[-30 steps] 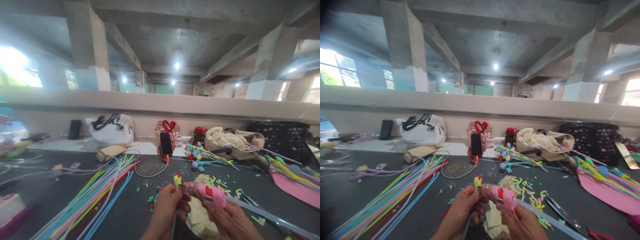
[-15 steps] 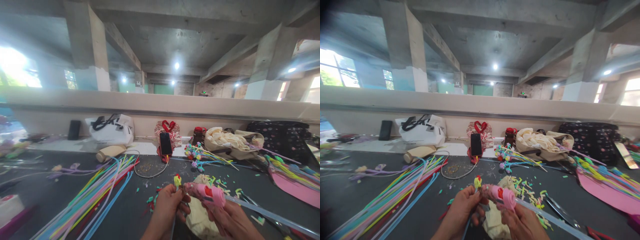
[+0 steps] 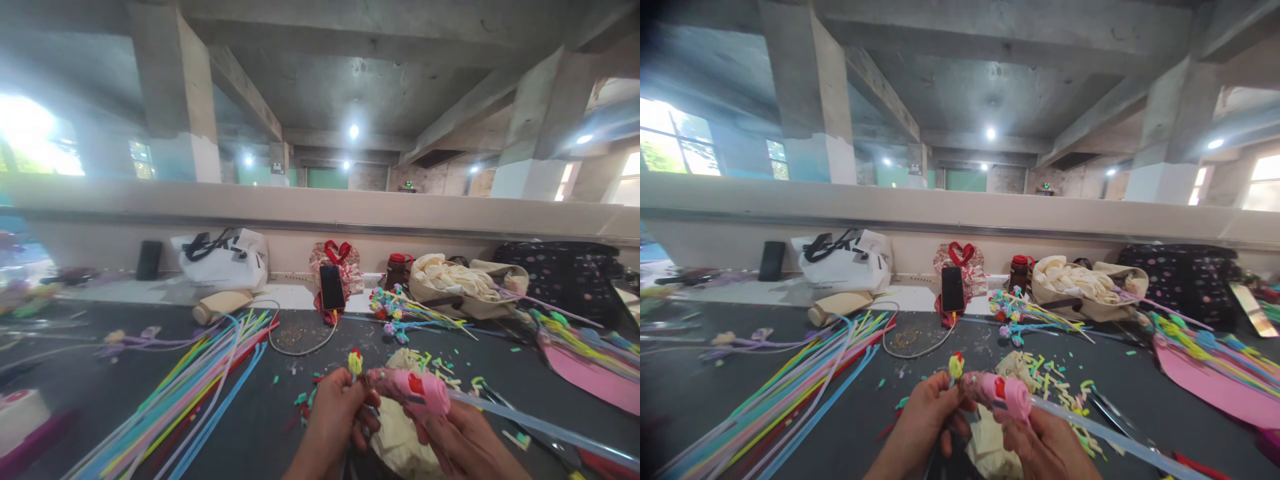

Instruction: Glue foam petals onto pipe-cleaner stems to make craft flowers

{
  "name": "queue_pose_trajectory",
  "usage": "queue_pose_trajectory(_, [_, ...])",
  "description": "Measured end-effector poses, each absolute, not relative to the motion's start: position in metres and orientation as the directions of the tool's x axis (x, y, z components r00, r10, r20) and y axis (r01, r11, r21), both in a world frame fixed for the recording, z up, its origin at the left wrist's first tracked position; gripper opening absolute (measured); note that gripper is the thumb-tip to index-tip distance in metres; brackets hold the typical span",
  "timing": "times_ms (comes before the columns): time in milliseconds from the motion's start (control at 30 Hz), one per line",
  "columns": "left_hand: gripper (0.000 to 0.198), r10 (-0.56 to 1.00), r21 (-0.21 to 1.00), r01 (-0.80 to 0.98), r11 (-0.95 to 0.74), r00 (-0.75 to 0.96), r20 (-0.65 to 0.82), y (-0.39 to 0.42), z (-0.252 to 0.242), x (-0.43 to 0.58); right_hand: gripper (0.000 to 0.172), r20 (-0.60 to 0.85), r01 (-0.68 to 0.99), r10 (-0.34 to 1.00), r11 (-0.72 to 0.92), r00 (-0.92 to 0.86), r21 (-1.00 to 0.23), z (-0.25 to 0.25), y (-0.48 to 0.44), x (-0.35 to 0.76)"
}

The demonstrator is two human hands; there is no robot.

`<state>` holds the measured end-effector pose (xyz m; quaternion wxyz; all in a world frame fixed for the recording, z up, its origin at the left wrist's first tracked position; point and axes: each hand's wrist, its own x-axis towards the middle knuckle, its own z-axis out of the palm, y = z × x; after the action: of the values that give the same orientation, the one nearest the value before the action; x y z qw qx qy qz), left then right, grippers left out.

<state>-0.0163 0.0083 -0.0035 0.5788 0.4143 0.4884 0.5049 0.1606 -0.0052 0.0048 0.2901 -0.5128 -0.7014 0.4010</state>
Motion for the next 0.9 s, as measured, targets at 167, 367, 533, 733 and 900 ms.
queue_pose_trajectory(167, [0.031, 0.991, 0.979, -0.158, 0.131, 0.019, -0.129, 0.008, -0.005, -0.016, 0.053, 0.023, 0.437, 0.943, 0.175, -0.333, -0.882, 0.007, -0.006, 0.163])
queue_pose_trajectory(367, [0.029, 0.99, 0.98, -0.137, 0.142, 0.036, -0.138, 0.008, -0.007, -0.015, 0.052, 0.034, 0.48, 0.947, 0.193, -0.32, -0.856, 0.003, -0.005, 0.164])
queue_pose_trajectory(533, [0.024, 0.981, 0.962, -0.206, 0.179, 0.116, -0.157, 0.01, -0.008, -0.019, 0.047, 0.104, 0.536, 0.967, 0.218, -0.234, -0.815, 0.003, 0.003, 0.173])
queue_pose_trajectory(733, [0.036, 0.92, 0.933, -0.304, 0.192, 0.387, -0.063, 0.002, 0.007, -0.034, 0.022, 0.307, 0.758, 0.879, 0.471, -0.364, -0.45, 0.007, 0.015, 0.18])
queue_pose_trajectory(900, [0.042, 0.884, 0.927, -0.316, 0.202, 0.467, -0.034, 0.001, 0.008, -0.039, 0.012, 0.307, 0.813, 0.822, 0.548, -0.48, -0.197, -0.008, 0.026, 0.185])
